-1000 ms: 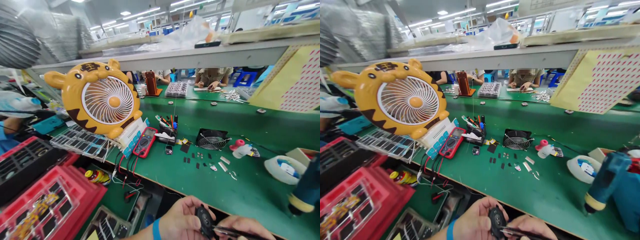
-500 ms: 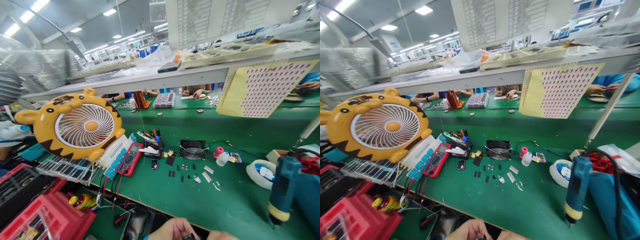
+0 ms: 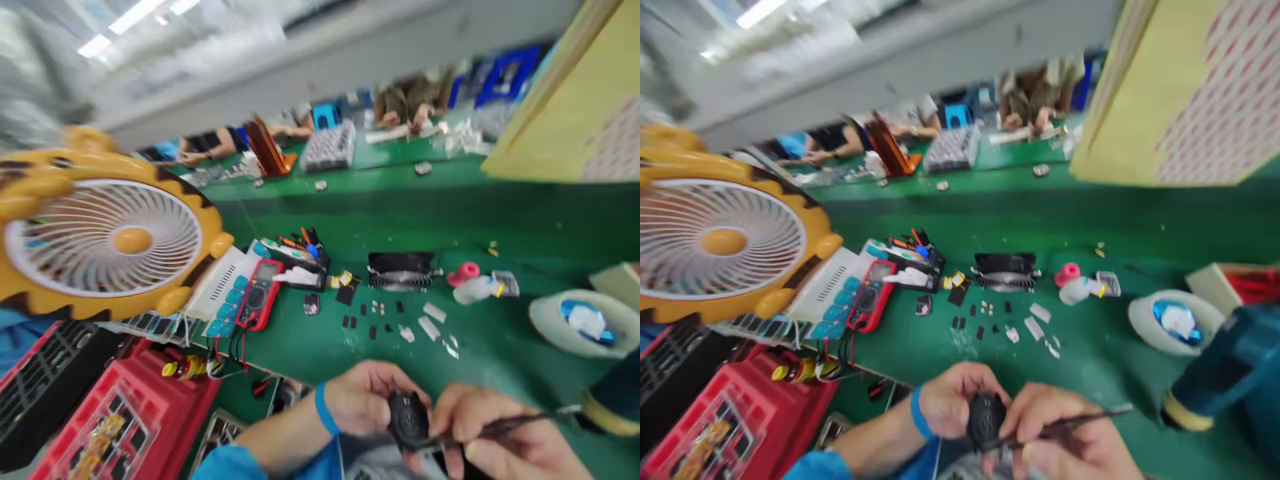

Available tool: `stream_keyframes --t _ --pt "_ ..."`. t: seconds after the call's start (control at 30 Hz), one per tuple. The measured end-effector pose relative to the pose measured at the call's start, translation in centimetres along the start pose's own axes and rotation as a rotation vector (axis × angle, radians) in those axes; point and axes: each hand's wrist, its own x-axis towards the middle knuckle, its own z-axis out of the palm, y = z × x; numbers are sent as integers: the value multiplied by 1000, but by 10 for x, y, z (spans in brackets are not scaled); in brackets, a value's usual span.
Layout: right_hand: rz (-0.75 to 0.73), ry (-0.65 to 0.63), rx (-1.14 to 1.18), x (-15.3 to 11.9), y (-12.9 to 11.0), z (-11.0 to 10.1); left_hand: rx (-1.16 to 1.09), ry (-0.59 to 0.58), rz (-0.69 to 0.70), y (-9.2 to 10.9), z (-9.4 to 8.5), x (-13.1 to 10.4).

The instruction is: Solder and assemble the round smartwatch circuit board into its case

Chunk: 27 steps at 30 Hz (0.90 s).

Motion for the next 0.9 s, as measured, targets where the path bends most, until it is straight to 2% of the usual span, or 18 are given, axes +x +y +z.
stream_keyframes --t 0.03,0.17,0.3,0.53,0.67,0.9 --pt "-27 33 -31 3 -3 4 18 -42 -57 8 -1 -1" --pt "-127 91 -100 23 -4 10 31 -41 -148 41 -9 -4" --pt "-112 54 -101 40 4 18 6 -62 -127 58 -16 -17" --pt "-157 39 -87 48 22 35 16 -86 -1 59 -24 -32" --pt "-161 19 -117 43 24 34 12 -108 23 55 -25 -31" --pt "-238 64 -192 21 17 27 22 -135 -14 46 -13 -17"
